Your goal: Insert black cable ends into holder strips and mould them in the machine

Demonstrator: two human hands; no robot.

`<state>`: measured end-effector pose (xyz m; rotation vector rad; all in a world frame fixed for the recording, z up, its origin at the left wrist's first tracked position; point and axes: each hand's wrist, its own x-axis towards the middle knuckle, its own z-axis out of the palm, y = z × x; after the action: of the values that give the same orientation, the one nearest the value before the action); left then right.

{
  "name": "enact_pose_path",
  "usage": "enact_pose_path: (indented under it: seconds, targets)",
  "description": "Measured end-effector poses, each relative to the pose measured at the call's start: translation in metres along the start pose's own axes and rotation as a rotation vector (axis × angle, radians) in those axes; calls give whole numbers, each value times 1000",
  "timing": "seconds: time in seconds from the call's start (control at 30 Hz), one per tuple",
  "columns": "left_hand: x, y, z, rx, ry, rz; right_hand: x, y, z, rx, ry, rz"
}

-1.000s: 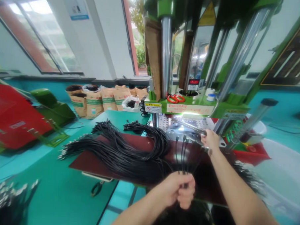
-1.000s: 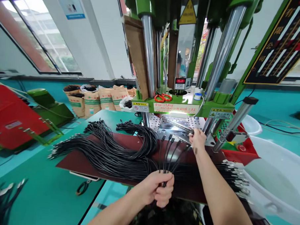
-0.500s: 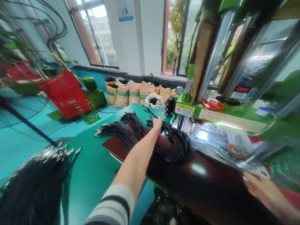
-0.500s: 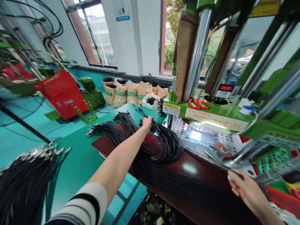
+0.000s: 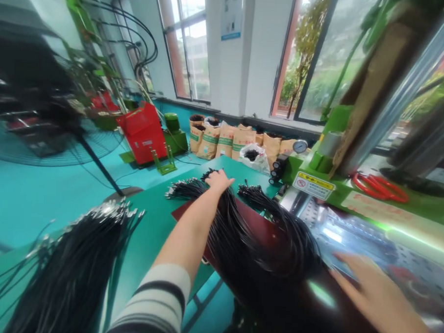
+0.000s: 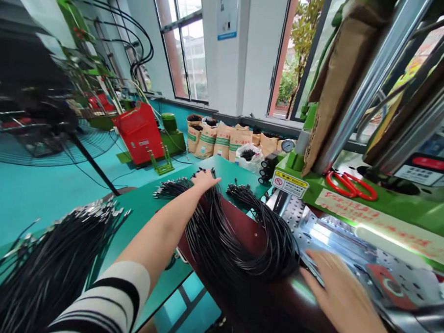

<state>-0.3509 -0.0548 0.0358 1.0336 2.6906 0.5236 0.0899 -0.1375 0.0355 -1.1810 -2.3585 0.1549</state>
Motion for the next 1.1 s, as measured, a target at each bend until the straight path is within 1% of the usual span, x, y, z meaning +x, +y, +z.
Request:
enact_pose_path:
  seconds: [0.07, 0.1, 0.13, 0.17, 0.23, 0.27, 0.33, 0.4, 0.47, 0.6, 0.7, 0.87, 1.0, 1.1]
  targets:
    - [7, -19, 0, 50, -23, -72, 57, -51, 11, -92, -131, -164]
    - [9, -24, 3, 68, -43, -95, 84, -71, 21, -171, -189, -176]
    - [11, -25, 7, 81, -62, -108, 109, -86, 33, -263, -281, -127]
    - [14, -24, 11, 92, -79, -113, 130, -96, 47, -345, -384, -36]
    - [20, -15, 21, 113, -106, -123, 165, -104, 75, -406, -465, 82]
    - [24, -10, 26, 125, -116, -137, 177, -104, 89, -425, -499, 137]
    - [32, 2, 34, 151, -130, -186, 192, -99, 111, -446, -555, 217]
    - [40, 11, 41, 178, -135, -240, 198, -93, 125, -462, -597, 262]
    - [46, 18, 46, 200, -130, -276, 197, -89, 133, -481, -589, 257]
    - [52, 28, 55, 216, -83, -304, 191, -87, 142, -546, -478, 185]
    - [53, 31, 57, 184, -49, -298, 191, -87, 148, -562, -435, 143]
    - [58, 21, 54, 48, -11, -245, 192, -86, 152, -562, -407, 110]
    - [58, 9, 46, -93, 26, -184, 194, -86, 149, -557, -459, 130]
    - [57, 0, 32, -173, 92, -118, 199, -89, 140, -534, -509, 146]
